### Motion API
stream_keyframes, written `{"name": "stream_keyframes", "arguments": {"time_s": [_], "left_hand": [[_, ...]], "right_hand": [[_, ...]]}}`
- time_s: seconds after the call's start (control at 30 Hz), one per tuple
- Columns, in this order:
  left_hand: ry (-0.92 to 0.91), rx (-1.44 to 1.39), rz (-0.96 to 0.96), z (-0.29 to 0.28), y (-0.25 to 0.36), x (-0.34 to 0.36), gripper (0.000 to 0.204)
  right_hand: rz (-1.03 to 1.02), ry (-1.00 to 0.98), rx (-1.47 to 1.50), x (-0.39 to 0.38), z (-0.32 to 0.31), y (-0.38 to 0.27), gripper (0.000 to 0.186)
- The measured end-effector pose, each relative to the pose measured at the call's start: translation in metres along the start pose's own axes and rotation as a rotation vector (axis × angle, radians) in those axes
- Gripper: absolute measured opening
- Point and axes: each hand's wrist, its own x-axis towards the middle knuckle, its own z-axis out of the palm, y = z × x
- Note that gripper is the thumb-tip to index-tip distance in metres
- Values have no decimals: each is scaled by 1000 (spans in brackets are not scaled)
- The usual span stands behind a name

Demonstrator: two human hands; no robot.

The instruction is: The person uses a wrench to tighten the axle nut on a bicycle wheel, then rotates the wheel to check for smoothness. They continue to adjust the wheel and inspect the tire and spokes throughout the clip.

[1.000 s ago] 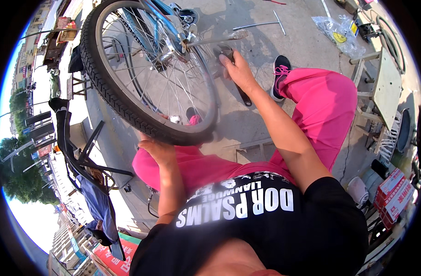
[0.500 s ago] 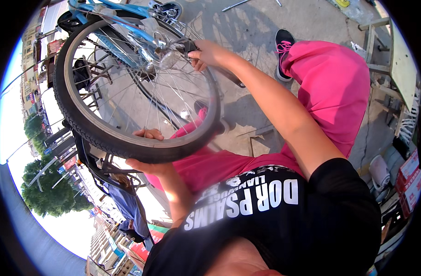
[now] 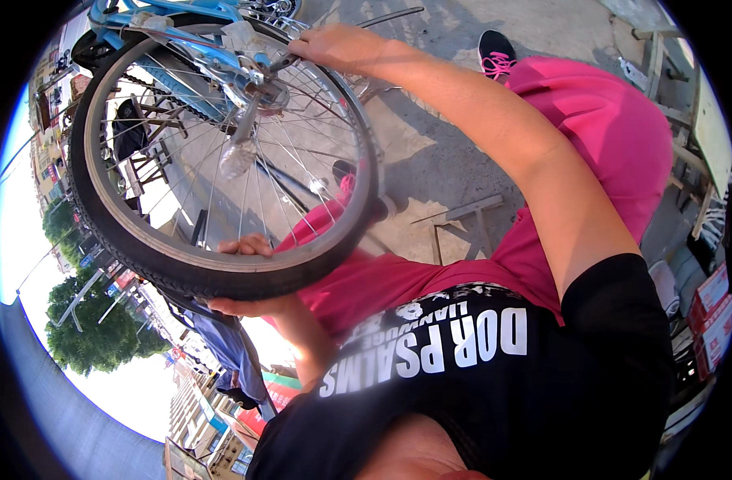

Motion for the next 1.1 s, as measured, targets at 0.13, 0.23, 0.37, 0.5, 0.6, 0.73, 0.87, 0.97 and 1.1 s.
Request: {"name": "stream_keyframes", "arguments": {"time_s": [0.13, 0.23, 0.37, 0.5, 0.6, 0.73, 0.87, 0.97, 1.1], "left_hand": [[16, -10, 11, 8, 2, -1, 91], [17, -14, 37, 6, 0, -1, 91], [-39, -25, 63, 0, -4, 0, 91], [23, -23, 64, 5, -4, -2, 92], [7, -34, 55, 3, -6, 1, 91], [155, 10, 25, 4, -4, -5, 92], [55, 27, 55, 12, -6, 3, 92], [20, 14, 52, -1, -8, 2, 92], [51, -2, 46, 1, -9, -2, 93]], "right_hand": [[-162, 54, -153, 7, 3, 15, 25], [-211, 44, -204, 13, 4, 16, 26], [-234, 23, -171, 15, 4, 21, 26], [-204, -2, -161, 13, 7, 16, 20], [-170, 48, -101, 13, 16, 23, 19], [295, -601, 330, 48, -38, -23, 21], [610, -1109, 815, 84, -28, 37, 26], [780, -1331, 1294, 84, -10, 61, 27], [641, -1337, 1269, 71, -15, 68, 28]]}}
